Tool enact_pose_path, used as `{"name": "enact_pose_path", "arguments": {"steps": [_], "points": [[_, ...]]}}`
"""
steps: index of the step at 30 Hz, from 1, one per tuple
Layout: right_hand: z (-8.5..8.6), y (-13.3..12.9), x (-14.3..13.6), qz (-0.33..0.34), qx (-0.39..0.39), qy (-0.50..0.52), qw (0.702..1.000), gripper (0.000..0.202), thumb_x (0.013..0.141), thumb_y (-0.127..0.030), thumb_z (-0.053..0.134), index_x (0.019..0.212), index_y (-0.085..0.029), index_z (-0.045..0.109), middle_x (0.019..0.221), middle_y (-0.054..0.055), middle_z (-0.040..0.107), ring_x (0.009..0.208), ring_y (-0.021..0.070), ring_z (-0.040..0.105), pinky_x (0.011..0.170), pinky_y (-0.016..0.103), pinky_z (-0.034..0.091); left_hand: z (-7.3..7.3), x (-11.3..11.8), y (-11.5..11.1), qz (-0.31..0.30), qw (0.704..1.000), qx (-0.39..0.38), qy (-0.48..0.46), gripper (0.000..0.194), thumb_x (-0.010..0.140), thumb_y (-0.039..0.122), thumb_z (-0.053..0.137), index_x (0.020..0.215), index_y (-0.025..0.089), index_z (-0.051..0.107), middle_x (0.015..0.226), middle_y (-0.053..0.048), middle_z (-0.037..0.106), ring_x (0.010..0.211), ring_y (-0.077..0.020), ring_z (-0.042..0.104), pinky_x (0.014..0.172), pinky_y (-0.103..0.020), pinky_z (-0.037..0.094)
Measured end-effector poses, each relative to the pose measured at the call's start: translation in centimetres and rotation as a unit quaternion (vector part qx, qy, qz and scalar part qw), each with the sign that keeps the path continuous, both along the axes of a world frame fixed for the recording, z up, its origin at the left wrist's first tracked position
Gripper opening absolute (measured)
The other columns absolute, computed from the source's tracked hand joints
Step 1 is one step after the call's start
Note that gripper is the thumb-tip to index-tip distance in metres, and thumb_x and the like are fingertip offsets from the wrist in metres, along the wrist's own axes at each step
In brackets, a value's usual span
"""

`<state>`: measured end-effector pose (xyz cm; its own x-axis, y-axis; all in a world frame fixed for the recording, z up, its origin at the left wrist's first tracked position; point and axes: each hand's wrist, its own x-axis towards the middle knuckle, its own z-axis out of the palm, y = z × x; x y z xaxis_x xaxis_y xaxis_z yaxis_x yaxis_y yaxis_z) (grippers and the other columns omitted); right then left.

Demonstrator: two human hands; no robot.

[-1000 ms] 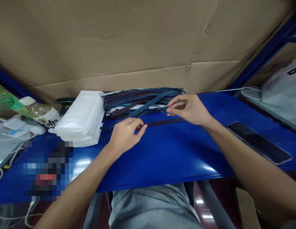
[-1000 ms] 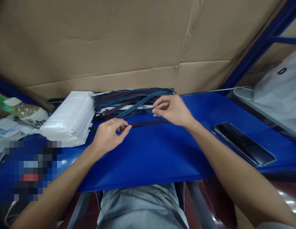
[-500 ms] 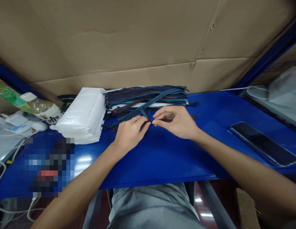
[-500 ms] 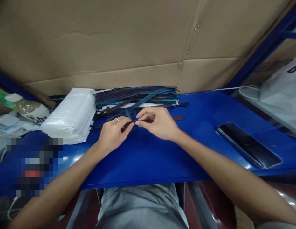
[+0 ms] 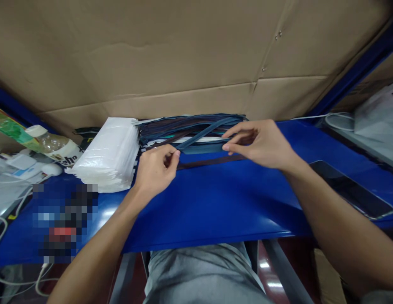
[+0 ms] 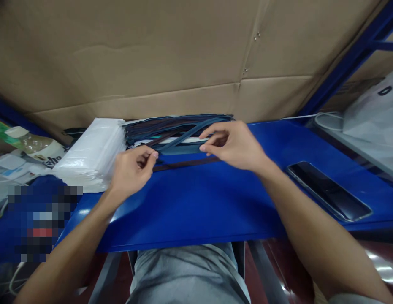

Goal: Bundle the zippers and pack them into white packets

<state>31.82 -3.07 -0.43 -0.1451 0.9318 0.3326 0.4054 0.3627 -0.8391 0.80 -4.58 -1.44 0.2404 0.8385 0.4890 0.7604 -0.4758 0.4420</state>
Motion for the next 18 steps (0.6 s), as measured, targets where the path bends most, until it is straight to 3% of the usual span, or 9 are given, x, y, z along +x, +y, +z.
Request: {"name": "enact_pose_path", "arguments": {"steps": [2,6,9,13,18], "points": [[0.6,0.6,2.7,-0.055,0.001,-0.052,0.997,0.027,0.083,-0.034,0.092,0.107,-0.024,0.085,0.086,0.007,0.083,0.073,0.0269,0.079,0.061,0.037,0.061,0.8,-1.4,0.5,0.054,0.999,0.000,-0.010,0.025,0.101,0.037,0.062,0.086,0.022,0.075,0.071,-0.002,0.074,0.061,-0.0186,0.066,0.061,-0.032,0.046],[1.6,1.4,8.8,-0.157,-0.036,-0.165,0.973,0.025,0.084,-0.018,0.086,0.109,-0.018,0.086,0.086,0.010,0.084,0.077,0.0241,0.080,0.070,0.036,0.060,2.3,-4.8,0.8,0.137,0.990,-0.005,0.010,0.020,0.092,0.035,0.067,0.078,0.023,0.074,0.063,0.000,0.071,0.055,-0.0189,0.064,0.062,-0.034,0.047],[1.8,1.6,12.6,-0.223,-0.074,-0.196,0.952,0.023,0.085,-0.016,0.083,0.108,-0.019,0.085,0.090,0.011,0.084,0.084,0.0238,0.081,0.075,0.036,0.060,3.9,-6.6,0.0,0.163,0.983,-0.066,0.057,0.022,0.090,0.038,0.067,0.075,0.024,0.073,0.058,0.001,0.071,0.056,-0.0213,0.069,0.067,-0.035,0.050],[1.0,2.4,14.9,-0.192,-0.137,-0.183,0.954,0.033,0.078,-0.028,0.092,0.110,-0.021,0.084,0.092,0.009,0.085,0.087,0.0267,0.082,0.074,0.035,0.063,5.4,-7.1,-1.2,0.153,0.952,-0.217,0.153,0.025,0.093,0.044,0.066,0.082,0.025,0.078,0.064,0.000,0.076,0.067,-0.0254,0.076,0.073,-0.035,0.052],[-0.8,4.2,14.9,-0.114,-0.207,-0.214,0.948,0.048,0.073,-0.040,0.097,0.113,-0.018,0.081,0.092,0.010,0.084,0.084,0.0278,0.080,0.072,0.036,0.062,3.7,-7.0,-0.5,0.136,0.927,-0.277,0.213,0.022,0.094,0.040,0.067,0.082,0.024,0.078,0.063,-0.003,0.076,0.078,-0.0288,0.078,0.076,-0.037,0.051]]}}
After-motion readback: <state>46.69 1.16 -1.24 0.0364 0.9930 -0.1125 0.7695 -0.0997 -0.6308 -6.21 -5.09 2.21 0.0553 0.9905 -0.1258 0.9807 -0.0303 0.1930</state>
